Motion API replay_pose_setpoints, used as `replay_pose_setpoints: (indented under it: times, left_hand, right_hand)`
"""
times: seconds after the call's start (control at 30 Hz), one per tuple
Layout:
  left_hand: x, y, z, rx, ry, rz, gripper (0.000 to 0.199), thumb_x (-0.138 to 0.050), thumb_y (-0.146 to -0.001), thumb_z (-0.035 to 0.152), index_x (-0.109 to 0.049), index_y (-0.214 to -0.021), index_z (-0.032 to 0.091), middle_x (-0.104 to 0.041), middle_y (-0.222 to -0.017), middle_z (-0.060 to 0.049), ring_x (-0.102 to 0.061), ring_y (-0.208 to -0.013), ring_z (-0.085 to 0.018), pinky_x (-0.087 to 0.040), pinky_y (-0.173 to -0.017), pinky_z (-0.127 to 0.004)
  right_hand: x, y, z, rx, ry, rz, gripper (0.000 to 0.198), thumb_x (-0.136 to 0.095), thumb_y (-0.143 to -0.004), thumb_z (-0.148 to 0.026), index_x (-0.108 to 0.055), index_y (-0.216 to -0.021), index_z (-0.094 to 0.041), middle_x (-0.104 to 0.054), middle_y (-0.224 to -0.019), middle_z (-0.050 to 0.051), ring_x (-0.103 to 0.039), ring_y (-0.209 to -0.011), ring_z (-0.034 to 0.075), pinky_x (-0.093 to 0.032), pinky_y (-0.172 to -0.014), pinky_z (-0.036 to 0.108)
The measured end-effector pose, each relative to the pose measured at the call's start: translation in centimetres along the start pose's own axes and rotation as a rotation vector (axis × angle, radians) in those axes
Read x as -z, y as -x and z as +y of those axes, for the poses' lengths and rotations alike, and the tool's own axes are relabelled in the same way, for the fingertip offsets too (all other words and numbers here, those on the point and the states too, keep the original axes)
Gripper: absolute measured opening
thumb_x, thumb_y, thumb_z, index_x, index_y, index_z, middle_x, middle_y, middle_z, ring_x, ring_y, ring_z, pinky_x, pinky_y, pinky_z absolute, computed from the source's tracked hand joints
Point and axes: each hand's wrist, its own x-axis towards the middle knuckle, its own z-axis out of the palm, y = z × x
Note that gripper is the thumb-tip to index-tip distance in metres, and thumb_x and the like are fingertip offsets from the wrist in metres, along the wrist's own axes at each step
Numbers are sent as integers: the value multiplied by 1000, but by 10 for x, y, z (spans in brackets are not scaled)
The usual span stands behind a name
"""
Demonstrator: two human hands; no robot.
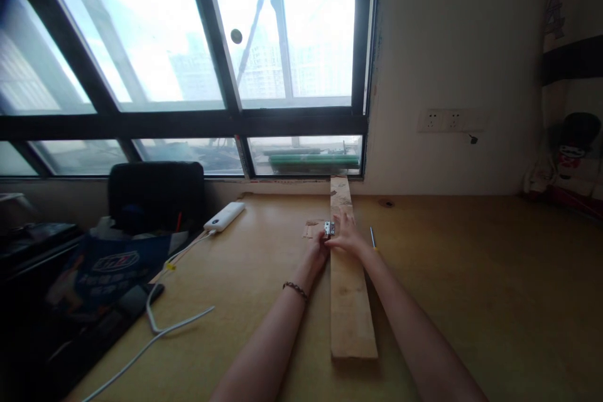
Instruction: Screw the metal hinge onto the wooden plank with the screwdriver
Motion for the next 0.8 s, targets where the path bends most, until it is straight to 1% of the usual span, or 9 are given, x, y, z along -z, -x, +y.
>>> replay_pose_setpoints:
  times: [0.1,0.2,0.27,0.37,0.43,0.57,0.63,0.7,0.8]
  left_hand:
    - [-1,1,-1,-42,32,-3,11,-56,-66,14,-59,-77,11,-63,-71,-2,-57,-60,-10,-45,-59,-20]
    - [0,-1,-3,-59,28,2,12,-55,-67,15,-60,-77,10,-64,-76,-5,-59,-66,-12,-46,-66,-23]
    - [0,-2,-4,-61,24,5,13,-55,-67,15,-60,-78,11,-64,-78,-5,-60,-68,-12,-46,-68,-23]
    - [2,-3,-3,-41,42,-6,12,-54,-68,14,-60,-78,12,-64,-79,-5,-60,-69,-11,-46,-67,-22]
    - [2,-4,-2,2,45,-4,11,-53,-70,14,-60,-78,13,-64,-78,-4,-59,-67,-11,-46,-65,-20]
    - [2,-6,2,67,50,6,14,-50,-74,16,-61,-82,14,-64,-80,-5,-60,-68,-11,-47,-62,-20]
    - [2,-5,4,85,68,-19,16,-50,-75,19,-61,-85,13,-64,-83,-6,-60,-69,-12,-47,-62,-20]
    - [1,-4,5,93,63,-21,19,-50,-75,24,-60,-87,12,-64,-81,-6,-59,-65,-11,-46,-59,-20]
    - [1,2,6,67,-29,51,26,-49,-77,35,-58,-87,12,-61,-73,-6,-56,-57,-12,-45,-57,-23]
  right_hand:
    - [-12,-9,2,-27,20,0,102,-74,-49,-30,-17,-133,-16,-52,-118,12,-40,-116,28,-31,-97,42]
    - [-14,-11,1,-31,6,-4,95,-70,-54,-29,-18,-133,-18,-56,-113,9,-43,-113,27,-30,-96,42]
    - [-13,-11,1,-36,-3,-8,92,-70,-53,-29,-21,-131,-18,-57,-111,8,-45,-112,27,-30,-96,42]
    - [-13,-12,3,-41,-9,-3,87,-71,-51,-32,-28,-126,-18,-58,-109,7,-45,-111,26,-30,-96,41]
    - [-14,-13,5,-50,-9,-2,81,-72,-51,-34,-34,-121,-18,-58,-110,7,-45,-112,25,-31,-96,41]
    - [-15,-14,10,-66,12,3,69,-73,-50,-38,-45,-111,-19,-50,-119,10,-46,-111,25,-33,-94,39]
    - [-15,-13,11,-70,25,-3,68,-74,-50,-40,-48,-109,-19,-48,-120,10,-48,-108,24,-35,-93,39]
    - [-15,-13,12,-72,37,-13,68,-74,-50,-41,-49,-109,-19,-48,-119,10,-49,-107,24,-36,-92,38]
    - [-15,-13,12,-61,43,-12,68,-74,-50,-42,-48,-109,-19,-49,-116,9,-50,-104,23,-37,-90,37]
